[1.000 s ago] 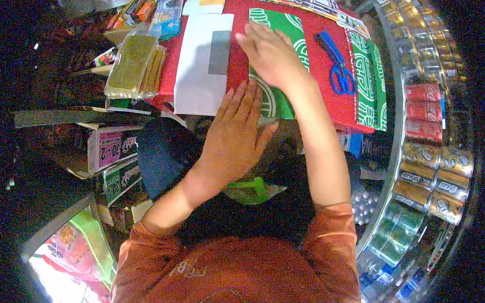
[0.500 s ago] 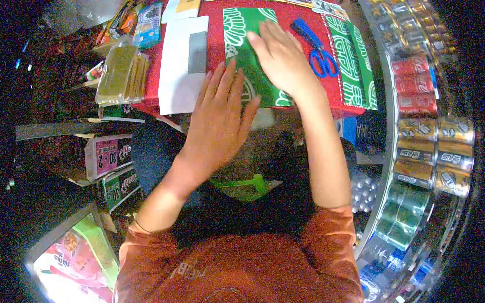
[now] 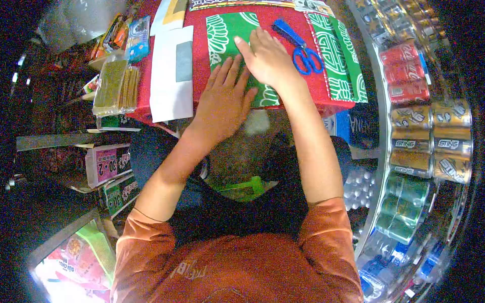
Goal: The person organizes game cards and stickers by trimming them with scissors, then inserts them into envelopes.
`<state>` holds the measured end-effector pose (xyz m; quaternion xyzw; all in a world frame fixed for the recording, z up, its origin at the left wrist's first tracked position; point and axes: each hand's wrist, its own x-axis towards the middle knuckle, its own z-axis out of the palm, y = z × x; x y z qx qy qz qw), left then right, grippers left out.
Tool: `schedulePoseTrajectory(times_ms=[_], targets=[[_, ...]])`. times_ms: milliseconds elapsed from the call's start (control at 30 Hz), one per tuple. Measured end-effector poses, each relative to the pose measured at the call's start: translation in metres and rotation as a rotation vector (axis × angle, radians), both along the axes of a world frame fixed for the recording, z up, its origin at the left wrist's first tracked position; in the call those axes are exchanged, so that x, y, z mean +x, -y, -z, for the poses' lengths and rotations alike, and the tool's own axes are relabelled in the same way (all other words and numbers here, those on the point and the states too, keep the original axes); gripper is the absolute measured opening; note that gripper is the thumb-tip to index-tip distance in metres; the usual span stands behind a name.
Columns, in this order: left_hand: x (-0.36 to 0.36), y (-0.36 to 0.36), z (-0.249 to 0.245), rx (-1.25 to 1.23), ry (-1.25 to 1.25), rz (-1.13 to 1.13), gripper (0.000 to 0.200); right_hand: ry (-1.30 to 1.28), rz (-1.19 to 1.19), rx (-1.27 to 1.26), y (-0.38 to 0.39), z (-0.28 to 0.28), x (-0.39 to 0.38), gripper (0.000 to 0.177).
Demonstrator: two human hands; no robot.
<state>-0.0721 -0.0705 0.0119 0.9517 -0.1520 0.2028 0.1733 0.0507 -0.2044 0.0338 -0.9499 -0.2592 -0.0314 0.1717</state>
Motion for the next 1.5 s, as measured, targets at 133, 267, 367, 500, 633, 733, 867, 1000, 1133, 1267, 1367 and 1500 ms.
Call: schedulePoseTrajectory(times_ms=[133,267,367,500,633,733,867,1000,1133,1267,1367,1500], targets=[[0.0,0.001,0.001,-0.013,0.011,-0.026,0.056,0.018,0.041,0.011,-0.014,0.01,0.032,0.081],[0.0,0.002,0.003,-0.019,0.02,-0.037,0.055,0.018,0.066,-0.028,-0.025,0.016,0.06,0.083],[-0.001,0.002,0.002,-0.032,0.024,-0.043,0.055,0.03,0.073,-0.041,-0.027,0.017,0.063,0.083],[0.0,0.003,0.004,-0.027,0.036,-0.045,0.054,0.1,-0.07,-0.094,-0.004,0.024,0.05,0.076],[0.001,0.003,0.004,-0.051,0.054,-0.044,0.052,0.062,-0.133,0.044,0.018,-0.003,-0.026,0.065],[0.004,0.001,0.006,-0.032,0.07,-0.028,0.051,0.022,-0.07,0.11,0.034,-0.007,-0.064,0.06],[0.011,-0.002,-0.002,-0.032,0.052,0.0,0.046,0.068,-0.049,0.089,0.044,-0.013,-0.109,0.056],[0.032,0.006,-0.011,-0.04,0.074,0.032,0.042,0.052,-0.044,0.146,0.048,-0.012,-0.122,0.054],[0.089,0.006,0.014,-0.036,0.196,0.232,0.043,0.031,-0.058,0.17,0.05,-0.015,-0.119,0.053],[0.119,-0.001,0.045,0.232,0.217,0.295,0.047,0.092,-0.056,0.153,0.049,-0.012,-0.125,0.052],[0.107,0.001,0.032,0.117,0.166,0.268,0.049,0.107,-0.056,0.103,0.049,-0.015,-0.138,0.053],[0.104,0.002,0.028,0.115,0.154,0.259,0.051,0.101,-0.067,0.095,0.055,-0.017,-0.161,0.055]])
